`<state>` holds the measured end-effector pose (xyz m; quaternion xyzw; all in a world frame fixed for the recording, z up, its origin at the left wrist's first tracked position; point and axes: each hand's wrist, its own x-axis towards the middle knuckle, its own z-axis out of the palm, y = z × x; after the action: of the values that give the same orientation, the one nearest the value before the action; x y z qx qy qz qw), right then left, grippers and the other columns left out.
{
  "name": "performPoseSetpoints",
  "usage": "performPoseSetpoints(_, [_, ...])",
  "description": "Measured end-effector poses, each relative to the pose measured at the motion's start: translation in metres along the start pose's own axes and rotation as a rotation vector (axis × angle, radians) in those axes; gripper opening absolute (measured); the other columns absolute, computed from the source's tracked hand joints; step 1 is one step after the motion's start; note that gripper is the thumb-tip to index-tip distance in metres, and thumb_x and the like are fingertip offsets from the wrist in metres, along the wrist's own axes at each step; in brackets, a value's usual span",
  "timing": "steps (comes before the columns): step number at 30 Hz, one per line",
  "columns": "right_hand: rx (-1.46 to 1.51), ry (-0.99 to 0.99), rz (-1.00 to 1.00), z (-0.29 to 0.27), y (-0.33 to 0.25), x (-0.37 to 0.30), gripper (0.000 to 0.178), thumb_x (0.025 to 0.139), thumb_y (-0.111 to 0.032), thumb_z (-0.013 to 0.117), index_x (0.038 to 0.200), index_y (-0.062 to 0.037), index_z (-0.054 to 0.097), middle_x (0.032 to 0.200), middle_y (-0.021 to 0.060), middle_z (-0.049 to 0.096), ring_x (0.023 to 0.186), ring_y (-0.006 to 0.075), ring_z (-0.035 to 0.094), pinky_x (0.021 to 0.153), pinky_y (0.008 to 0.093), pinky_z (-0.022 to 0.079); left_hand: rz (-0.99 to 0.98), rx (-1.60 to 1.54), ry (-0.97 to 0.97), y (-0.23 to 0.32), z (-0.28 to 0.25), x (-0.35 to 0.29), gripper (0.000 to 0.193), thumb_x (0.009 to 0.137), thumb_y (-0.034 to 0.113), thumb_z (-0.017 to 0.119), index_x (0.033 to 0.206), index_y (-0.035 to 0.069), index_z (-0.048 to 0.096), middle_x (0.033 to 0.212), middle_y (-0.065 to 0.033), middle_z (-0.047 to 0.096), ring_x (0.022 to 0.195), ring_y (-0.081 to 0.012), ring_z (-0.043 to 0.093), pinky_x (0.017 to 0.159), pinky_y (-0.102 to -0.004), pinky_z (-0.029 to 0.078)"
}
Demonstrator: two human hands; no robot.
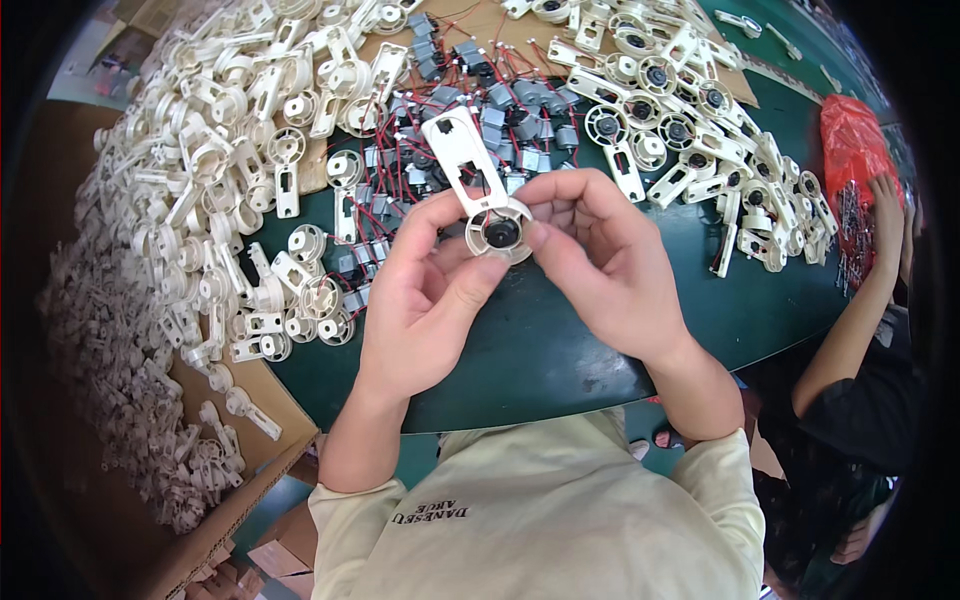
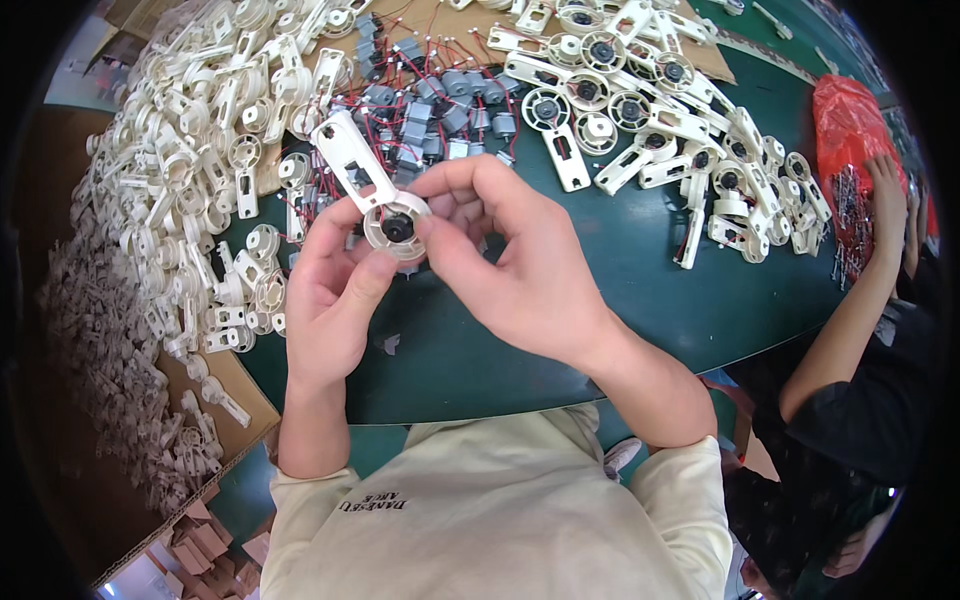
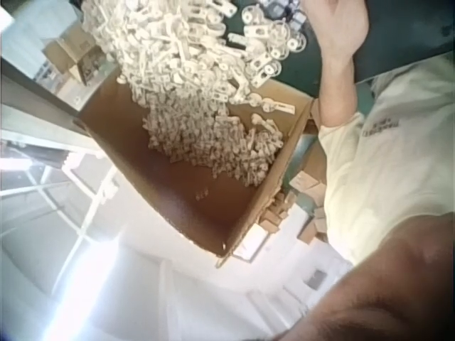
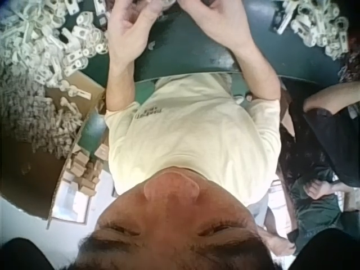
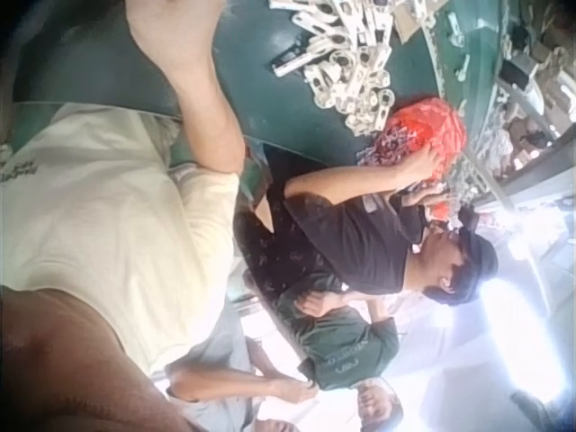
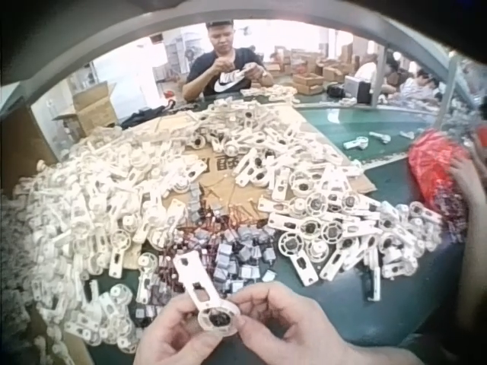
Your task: The person assembles small white plastic housings with metal parts and wires by hand on a factory workbench.
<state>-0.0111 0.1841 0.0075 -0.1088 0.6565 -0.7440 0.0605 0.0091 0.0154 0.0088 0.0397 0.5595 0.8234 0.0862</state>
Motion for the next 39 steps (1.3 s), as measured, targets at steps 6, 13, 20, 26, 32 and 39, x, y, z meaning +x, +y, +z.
performPoseSetpoints(6, [0.168,-0.007,0.114,0.001,0.001,0.0,0.021,0.091,-0.004,0.06,0.112,-0.0016,0.057,0.095,0.001,0.06,0.085,0.0061,0.056,0.075,0.022,0.046,0.052,0.114,0.03,-0.012,0.001,0.0,0.036,0.089,-0.008,0.059,0.122,-0.002,0.046,0.113,-0.0094,0.057,0.103,-0.0137,0.061,0.086,-0.0259,0.051])
performPoseSetpoints(13, [0.173,0.014,0.176,0.006,0.001,-0.001,0.021,0.091,-0.005,0.06,0.111,-0.0029,0.054,0.097,0.0012,0.058,0.086,0.0058,0.054,0.074,0.0224,0.046,0.184,0.322,0.116,-0.019,0.007,0.0,0.033,0.084,-0.007,0.065,0.113,0.0,0.051,0.099,-0.0057,0.058,0.09,-0.0116,0.062,0.076,-0.0259,0.053])
performPoseSetpoints(20, [0.278,0.038,0.221,0.011,0.003,-0.004,0.02,0.092,-0.004,0.055,0.111,-0.0026,0.05,0.096,0.0019,0.056,0.082,0.005,0.051,0.068,0.0218,0.043,0.365,0.621,0.129,-0.027,0.004,0.003,0.031,0.08,-0.003,0.07,0.106,0.001,0.055,0.091,-0.0055,0.058,0.08,-0.0114,0.062,0.071,-0.0259,0.054])
performPoseSetpoints(26, [0.262,0.026,0.249,0.014,0.004,-0.002,0.019,0.092,-0.005,0.056,0.11,-0.0025,0.05,0.097,0.002,0.056,0.083,0.0056,0.052,0.069,0.0222,0.044,0.29,0.455,0.182,-0.023,0.013,0.002,0.032,0.077,-0.005,0.069,0.105,0.001,0.056,0.09,-0.0067,0.059,0.077,-0.0133,0.063,0.07,-0.0258,0.052])
performPoseSetpoints(32, [0.227,0.019,0.248,0.006,-0.001,-0.003,0.022,0.091,-0.005,0.058,0.111,-0.0018,0.05,0.097,0.0019,0.057,0.085,0.0058,0.054,0.071,0.0224,0.045,0.355,0.636,0.116,-0.021,0.007,0.002,0.032,0.076,-0.003,0.07,0.105,0.001,0.057,0.091,-0.0067,0.059,0.076,-0.0141,0.061,0.071,-0.026,0.051])
performPoseSetpoints(39, [0.306,-0.084,0.245,0.003,-0.005,0.002,0.023,0.093,-0.002,0.058,0.114,-0.0001,0.049,0.104,0.0034,0.059,0.093,0.0076,0.057,0.08,0.0234,0.048,0.067,0.194,0.086,-0.003,0.003,-0.002,0.032,0.088,-0.006,0.059,0.118,-0.001,0.051,0.105,-0.0059,0.057,0.095,-0.0117,0.059,0.084,-0.0263,0.048])
